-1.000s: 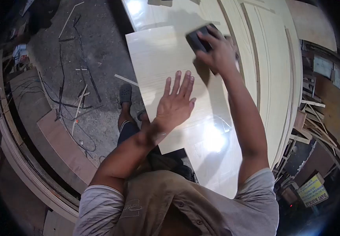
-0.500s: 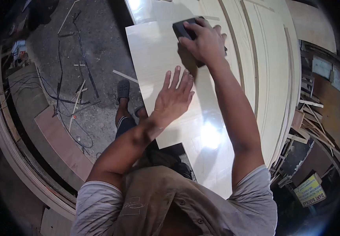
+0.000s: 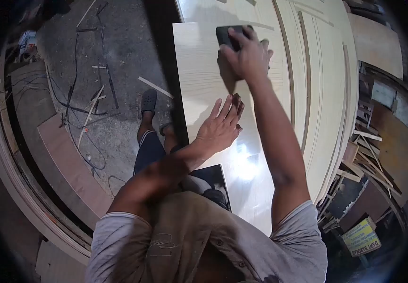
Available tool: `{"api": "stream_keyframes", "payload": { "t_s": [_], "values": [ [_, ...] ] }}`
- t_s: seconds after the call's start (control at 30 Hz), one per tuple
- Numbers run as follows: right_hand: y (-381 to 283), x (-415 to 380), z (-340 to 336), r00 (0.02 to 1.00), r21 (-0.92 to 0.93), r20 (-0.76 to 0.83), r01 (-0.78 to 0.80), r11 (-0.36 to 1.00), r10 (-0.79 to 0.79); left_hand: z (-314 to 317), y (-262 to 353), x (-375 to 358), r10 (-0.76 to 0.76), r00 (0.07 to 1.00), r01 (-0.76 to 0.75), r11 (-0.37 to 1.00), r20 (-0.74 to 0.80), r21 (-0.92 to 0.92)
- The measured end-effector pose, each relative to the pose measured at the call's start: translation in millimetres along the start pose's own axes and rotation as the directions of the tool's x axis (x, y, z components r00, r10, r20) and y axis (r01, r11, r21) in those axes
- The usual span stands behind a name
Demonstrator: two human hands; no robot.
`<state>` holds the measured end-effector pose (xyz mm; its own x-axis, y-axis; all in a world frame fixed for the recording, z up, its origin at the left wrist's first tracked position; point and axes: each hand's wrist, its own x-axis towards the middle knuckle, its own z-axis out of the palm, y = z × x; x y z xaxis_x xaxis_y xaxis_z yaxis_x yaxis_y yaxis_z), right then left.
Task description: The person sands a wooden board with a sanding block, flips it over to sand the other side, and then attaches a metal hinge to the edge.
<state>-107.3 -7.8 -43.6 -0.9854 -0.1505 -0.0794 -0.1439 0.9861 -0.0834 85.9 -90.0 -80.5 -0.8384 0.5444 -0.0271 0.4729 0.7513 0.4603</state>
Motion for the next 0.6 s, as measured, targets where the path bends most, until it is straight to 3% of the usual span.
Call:
{"api": "stream_keyframes", "payload": {
  "t_s": [0.07, 0.13, 0.17, 0.23, 0.27, 0.37, 0.47, 0.5, 0.53, 0.6],
  "values": [
    [-8.3, -40.5, -1.7, 0.999, -0.074, 0.04, 0.008, 0.997, -0.005, -3.2, -2.6, 7.1, -0.01, 1.0, 0.01, 1.0, 0.018, 0.015],
    [-18.4, -67.8, -12.5, 0.994, -0.021, 0.107, 0.007, 1.0, -0.005, -2.7, -1.5, 3.8, -0.013, 0.943, 0.089, 0.973, 0.332, -0.215],
    [-20.5, -65.9, -14.9, 0.989, 0.024, 0.146, -0.011, 1.0, 0.007, -2.3, -3.2, 3.6, -0.023, 0.945, 0.097, 0.973, 0.326, -0.21],
    [-22.7, -35.3, -9.0, 0.995, 0.008, 0.103, 0.002, 1.0, -0.003, -2.7, -3.2, 1.6, 0.004, 0.988, 0.013, 0.994, 0.154, -0.109],
    [-25.9, -14.7, -2.5, 1.0, -0.02, 0.021, 0.017, 1.0, -0.016, -2.1, -3.3, -0.6, 0.012, 0.999, -0.011, 1.0, -0.052, 0.024],
    [-39.6, 20.6, 1.4, 0.999, 0.037, -0.005, -0.037, 0.999, 0.037, 1.6, -5.4, 0.0, 0.014, 0.996, -0.015, 1.0, -0.092, -0.005],
    [-40.2, -28.9, -1.4, 0.999, 0.001, 0.038, -0.032, 0.999, 0.032, 2.7, -7.0, -3.9, 0.087, 0.996, -0.087, 0.996, -0.032, -0.025],
    [-46.1, -56.2, -3.1, 0.999, -0.079, 0.054, -0.003, 0.997, 0.007, 12.8, -4.2, -3.7, 0.051, 0.994, -0.037, 0.989, 0.098, -0.14],
    [-51.6, -78.2, -9.8, 0.993, -0.041, 0.116, -0.018, 0.999, 0.023, 8.6, -5.0, -2.9, 0.047, 0.995, -0.034, 0.989, 0.09, -0.146],
    [-57.5, -73.5, -9.5, 0.984, 0.0, 0.177, -0.011, 1.0, 0.011, -6.8, -13.2, 3.8, 0.068, 0.977, -0.077, 0.996, 0.2, 0.035]
  ]
}}
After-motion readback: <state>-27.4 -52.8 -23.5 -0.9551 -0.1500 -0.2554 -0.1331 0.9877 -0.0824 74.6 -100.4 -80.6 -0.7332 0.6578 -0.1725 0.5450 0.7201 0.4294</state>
